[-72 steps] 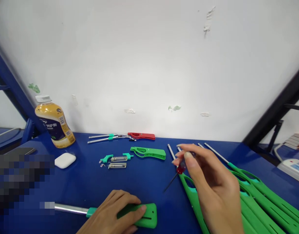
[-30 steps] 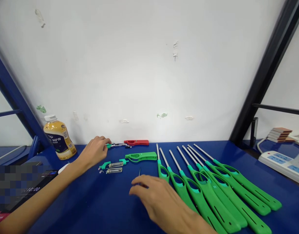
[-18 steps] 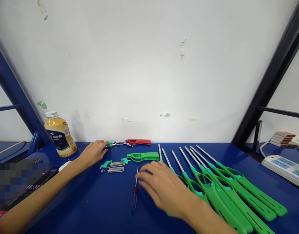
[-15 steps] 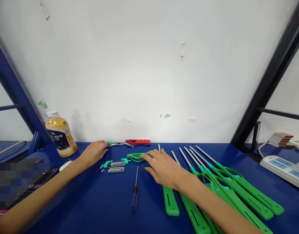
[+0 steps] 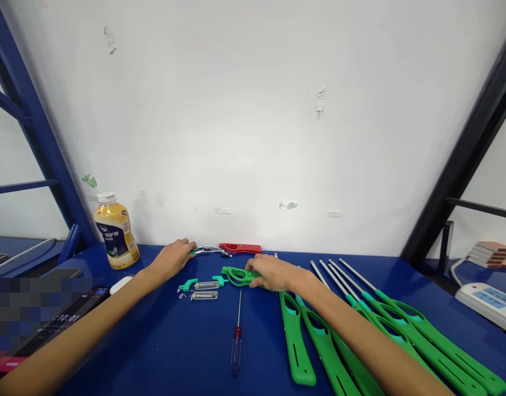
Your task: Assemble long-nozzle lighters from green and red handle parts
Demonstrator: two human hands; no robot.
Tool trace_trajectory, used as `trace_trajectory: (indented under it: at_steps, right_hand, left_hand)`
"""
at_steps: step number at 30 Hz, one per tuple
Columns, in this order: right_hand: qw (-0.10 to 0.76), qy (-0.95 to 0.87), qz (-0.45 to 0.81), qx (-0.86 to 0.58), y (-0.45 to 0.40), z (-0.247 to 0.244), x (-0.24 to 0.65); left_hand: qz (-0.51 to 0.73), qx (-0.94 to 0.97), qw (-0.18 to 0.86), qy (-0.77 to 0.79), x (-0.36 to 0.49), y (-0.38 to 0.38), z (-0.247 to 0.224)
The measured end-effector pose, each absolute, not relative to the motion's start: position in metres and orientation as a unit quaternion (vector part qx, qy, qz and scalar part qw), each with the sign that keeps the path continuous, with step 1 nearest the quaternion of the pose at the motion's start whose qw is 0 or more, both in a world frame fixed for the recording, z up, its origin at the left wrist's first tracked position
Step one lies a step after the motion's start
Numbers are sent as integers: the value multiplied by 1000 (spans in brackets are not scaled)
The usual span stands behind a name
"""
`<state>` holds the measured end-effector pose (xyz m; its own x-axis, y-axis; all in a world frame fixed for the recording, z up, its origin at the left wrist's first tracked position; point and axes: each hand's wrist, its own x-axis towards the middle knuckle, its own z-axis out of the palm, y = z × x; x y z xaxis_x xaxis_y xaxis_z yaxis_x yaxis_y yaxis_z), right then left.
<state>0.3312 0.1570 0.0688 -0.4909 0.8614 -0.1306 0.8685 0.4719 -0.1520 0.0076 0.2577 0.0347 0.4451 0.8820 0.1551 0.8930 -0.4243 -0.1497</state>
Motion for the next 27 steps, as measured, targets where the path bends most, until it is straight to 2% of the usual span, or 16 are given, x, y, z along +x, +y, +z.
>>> trace_trajectory:
  at_steps: [11,16,21,27]
  right_hand:
    - [2,869,-72,489,152,70,332]
    - [-24,864,-67,499,141,92,335]
    - [-60,884,-67,459,87,115,316]
    - [-4,950,-18,312,18,69,263]
  left_hand:
    - [-99,-840,126,-519,7,228,59]
    - [-194,-820,135,-522,-3,202,84]
    - [-323,-801,148,-482,-14,172,94]
    - [-415,-810,167,-379,-17,150,81]
